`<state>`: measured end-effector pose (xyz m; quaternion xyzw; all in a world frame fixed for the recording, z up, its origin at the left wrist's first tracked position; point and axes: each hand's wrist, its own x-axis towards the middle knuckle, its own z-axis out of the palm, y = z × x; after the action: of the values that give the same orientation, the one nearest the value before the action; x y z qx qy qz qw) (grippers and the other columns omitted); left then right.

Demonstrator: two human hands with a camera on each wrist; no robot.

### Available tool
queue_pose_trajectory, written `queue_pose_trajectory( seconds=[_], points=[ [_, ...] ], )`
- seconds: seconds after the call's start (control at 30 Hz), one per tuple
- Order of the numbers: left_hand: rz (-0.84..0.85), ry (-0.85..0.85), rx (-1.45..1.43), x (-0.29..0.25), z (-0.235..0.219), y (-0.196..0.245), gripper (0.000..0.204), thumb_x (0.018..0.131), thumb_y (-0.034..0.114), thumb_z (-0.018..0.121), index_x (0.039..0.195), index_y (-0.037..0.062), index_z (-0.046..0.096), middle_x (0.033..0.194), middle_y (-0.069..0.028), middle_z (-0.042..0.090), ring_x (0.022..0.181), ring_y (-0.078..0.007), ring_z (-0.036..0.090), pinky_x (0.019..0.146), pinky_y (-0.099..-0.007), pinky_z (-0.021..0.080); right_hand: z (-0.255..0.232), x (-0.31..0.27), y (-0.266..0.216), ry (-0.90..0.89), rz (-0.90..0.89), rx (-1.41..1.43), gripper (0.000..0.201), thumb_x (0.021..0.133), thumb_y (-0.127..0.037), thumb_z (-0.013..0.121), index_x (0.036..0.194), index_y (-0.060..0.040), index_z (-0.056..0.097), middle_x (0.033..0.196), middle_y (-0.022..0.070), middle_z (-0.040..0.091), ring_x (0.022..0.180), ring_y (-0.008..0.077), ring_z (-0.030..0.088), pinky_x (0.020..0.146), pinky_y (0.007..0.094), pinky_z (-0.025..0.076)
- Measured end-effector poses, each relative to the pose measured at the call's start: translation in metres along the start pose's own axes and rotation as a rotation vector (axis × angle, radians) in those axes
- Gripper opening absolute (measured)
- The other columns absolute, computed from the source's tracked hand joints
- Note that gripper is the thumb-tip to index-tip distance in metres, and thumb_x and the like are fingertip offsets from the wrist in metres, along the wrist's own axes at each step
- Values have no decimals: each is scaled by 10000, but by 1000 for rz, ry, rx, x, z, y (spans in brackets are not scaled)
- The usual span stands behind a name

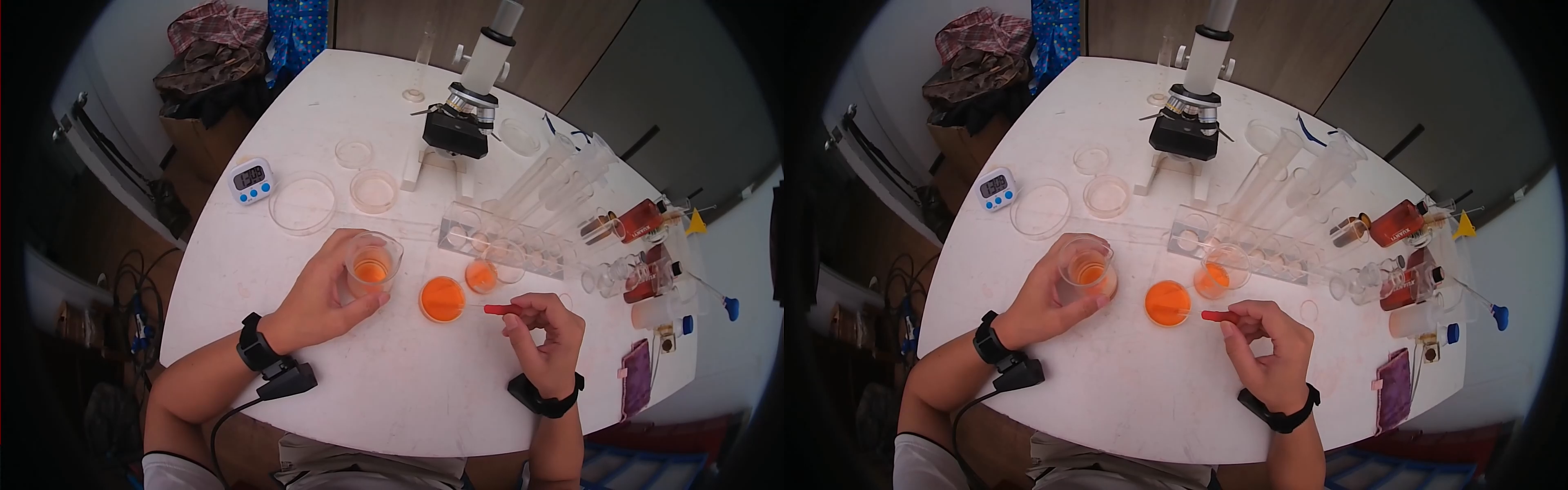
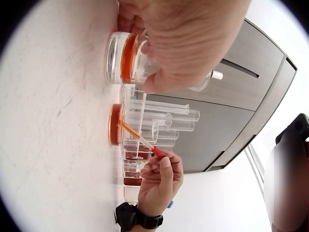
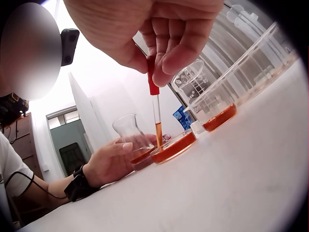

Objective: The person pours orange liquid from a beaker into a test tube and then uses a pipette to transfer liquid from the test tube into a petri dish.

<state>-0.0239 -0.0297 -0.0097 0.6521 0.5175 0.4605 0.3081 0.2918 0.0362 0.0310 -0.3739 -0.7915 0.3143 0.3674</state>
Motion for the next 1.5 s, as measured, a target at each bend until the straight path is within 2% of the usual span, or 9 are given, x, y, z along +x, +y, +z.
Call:
queue_pose_trajectory(
  seconds=[0.13, 0.23, 0.3, 0.4, 0.47, 0.6, 0.97, 1.43, 1.5],
  points=[
    [-31, 8, 15, -1, 0, 2, 599, 886, 144, 792, 1419, 11, 552, 1455, -180, 451, 1362, -318, 490, 1147, -398, 412, -3, -1, 5, 107, -7, 45, 168, 901, 37, 747, 1057, 43, 685, 875, 98, 758, 737, 123, 734, 680, 239, 575],
    [-47, 2, 52, -1, -1, 2, 643, 879, 165, 806, 1446, 0, 553, 1469, -178, 419, 1386, -318, 461, 1152, -401, 404, -6, -4, 3, 191, 23, 119, 175, 922, 30, 733, 1082, 47, 663, 879, 102, 749, 736, 126, 729, 676, 240, 570],
    [-57, 8, 50, -1, -1, 3, 660, 875, 176, 813, 1454, -8, 554, 1451, -175, 418, 1385, -317, 453, 1152, -399, 401, -7, -4, 4, 238, 53, 173, 180, 935, 27, 722, 1098, 49, 650, 885, 105, 744, 730, 128, 724, 673, 239, 566],
    [-64, 20, 54, -2, 0, 1, 693, 870, 191, 822, 1470, -24, 551, 1426, -171, 409, 1374, -311, 440, 1150, -394, 398, -11, -5, 7, 326, -33, 222, 187, 964, 10, 698, 1134, 44, 627, 912, 114, 737, 714, 124, 704, 657, 236, 558],
    [-56, 27, 57, -2, 0, -1, 709, 868, 197, 825, 1478, -33, 546, 1418, -170, 400, 1364, -306, 436, 1147, -391, 399, -13, -3, 5, 458, -51, 254, 180, 987, -6, 673, 1151, 38, 614, 932, 119, 732, 720, 115, 691, 647, 229, 551],
    [-73, 28, 35, -4, 0, -5, 722, 869, 201, 825, 1481, -49, 536, 1433, -166, 369, 1337, -293, 439, 1138, -391, 405, -20, 2, 6, 556, -42, 204, 166, 1009, -30, 658, 1160, 25, 618, 915, 86, 712, 736, 109, 687, 646, 224, 548],
    [-12, 58, 91, -4, 0, 0, 828, 862, 172, 827, 1557, -59, 439, 1507, -178, 307, 1287, -303, 479, 1120, -410, 436, -15, 1, 14, 466, 3, 103, 133, 979, 20, 693, 1100, 24, 635, 891, 66, 696, 725, 98, 670, 655, 215, 532],
    [-62, 47, 100, -6, 0, 1, 770, 863, 155, 823, 1529, -35, 487, 1354, -132, 342, 1275, -267, 446, 1060, -339, 453, -15, 0, 10, 545, -85, 153, 131, 984, 30, 682, 1099, 25, 618, 869, 70, 691, 683, 94, 636, 643, 224, 525],
    [-54, 52, 111, -6, 1, 1, 765, 867, 156, 819, 1529, -34, 487, 1393, -145, 337, 1268, -274, 460, 1064, -349, 459, -15, 0, 12, 527, -71, 153, 136, 981, 30, 687, 1099, 26, 620, 875, 71, 693, 684, 95, 638, 646, 223, 527]
  ],
)
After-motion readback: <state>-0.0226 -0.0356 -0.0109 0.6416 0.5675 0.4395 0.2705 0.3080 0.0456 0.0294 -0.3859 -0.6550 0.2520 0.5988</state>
